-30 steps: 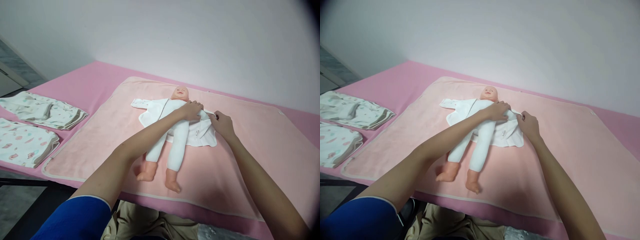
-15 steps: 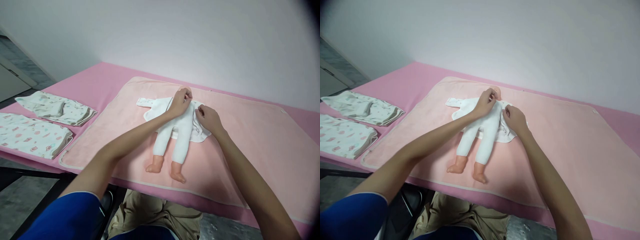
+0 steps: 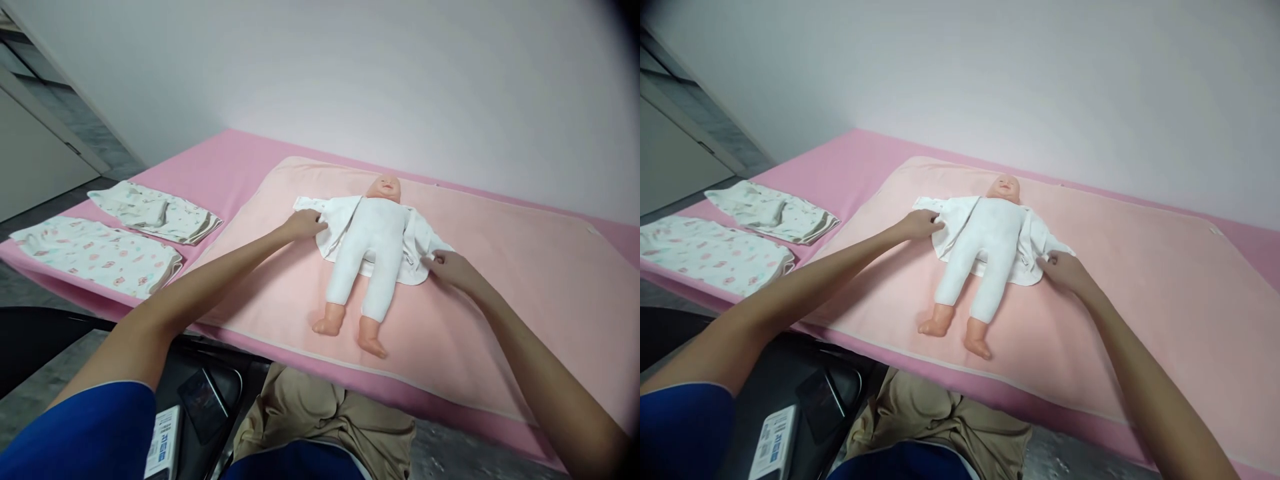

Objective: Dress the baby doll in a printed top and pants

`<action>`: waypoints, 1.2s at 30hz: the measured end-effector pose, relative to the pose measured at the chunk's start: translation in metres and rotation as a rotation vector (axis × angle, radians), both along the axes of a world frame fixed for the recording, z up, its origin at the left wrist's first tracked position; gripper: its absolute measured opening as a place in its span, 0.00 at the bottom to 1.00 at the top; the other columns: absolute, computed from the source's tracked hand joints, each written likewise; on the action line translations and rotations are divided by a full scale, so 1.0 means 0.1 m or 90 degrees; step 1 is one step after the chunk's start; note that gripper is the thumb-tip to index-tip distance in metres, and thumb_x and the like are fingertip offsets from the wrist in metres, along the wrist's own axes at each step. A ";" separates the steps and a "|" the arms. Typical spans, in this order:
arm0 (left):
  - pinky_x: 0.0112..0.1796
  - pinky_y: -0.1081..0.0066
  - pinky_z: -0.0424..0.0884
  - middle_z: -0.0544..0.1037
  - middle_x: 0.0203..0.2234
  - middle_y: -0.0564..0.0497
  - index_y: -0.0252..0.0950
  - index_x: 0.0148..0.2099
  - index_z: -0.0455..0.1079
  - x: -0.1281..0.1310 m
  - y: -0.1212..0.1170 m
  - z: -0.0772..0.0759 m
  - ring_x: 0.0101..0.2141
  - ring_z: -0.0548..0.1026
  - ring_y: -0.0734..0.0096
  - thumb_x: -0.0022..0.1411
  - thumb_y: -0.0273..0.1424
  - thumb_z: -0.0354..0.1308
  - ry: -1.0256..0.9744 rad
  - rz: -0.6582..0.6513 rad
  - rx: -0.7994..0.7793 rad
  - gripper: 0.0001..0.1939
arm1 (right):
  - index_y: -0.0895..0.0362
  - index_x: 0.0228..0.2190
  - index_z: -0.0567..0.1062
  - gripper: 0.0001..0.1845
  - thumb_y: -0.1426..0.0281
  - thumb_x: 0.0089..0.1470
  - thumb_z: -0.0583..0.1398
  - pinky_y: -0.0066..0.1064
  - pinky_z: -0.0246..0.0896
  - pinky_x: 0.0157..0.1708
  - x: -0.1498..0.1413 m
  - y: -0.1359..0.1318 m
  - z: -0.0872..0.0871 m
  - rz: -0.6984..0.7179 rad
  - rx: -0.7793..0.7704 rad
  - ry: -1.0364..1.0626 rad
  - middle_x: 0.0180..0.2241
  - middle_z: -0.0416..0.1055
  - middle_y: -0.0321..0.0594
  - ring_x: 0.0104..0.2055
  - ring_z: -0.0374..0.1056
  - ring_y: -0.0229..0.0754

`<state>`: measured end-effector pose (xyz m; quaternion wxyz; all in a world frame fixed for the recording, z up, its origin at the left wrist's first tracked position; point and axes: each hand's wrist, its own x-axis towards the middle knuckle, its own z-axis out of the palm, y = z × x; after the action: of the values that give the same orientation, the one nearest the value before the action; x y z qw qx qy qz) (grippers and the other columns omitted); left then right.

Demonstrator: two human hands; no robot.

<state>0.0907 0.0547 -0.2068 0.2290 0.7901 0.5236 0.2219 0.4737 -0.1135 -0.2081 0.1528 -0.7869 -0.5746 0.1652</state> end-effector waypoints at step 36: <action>0.53 0.52 0.72 0.80 0.44 0.42 0.41 0.43 0.70 -0.02 -0.45 0.11 0.46 0.76 0.54 0.77 0.46 0.51 -0.035 -0.287 0.277 0.16 | 0.51 0.46 0.78 0.14 0.56 0.73 0.60 0.47 0.70 0.50 -0.37 -0.19 0.06 0.306 0.458 -0.042 0.46 0.80 0.47 0.49 0.75 0.54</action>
<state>0.0891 0.0099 -0.1957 0.1116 0.9103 0.2694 0.2937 0.4370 -0.1323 -0.2020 0.3558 -0.5326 -0.7669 -0.0400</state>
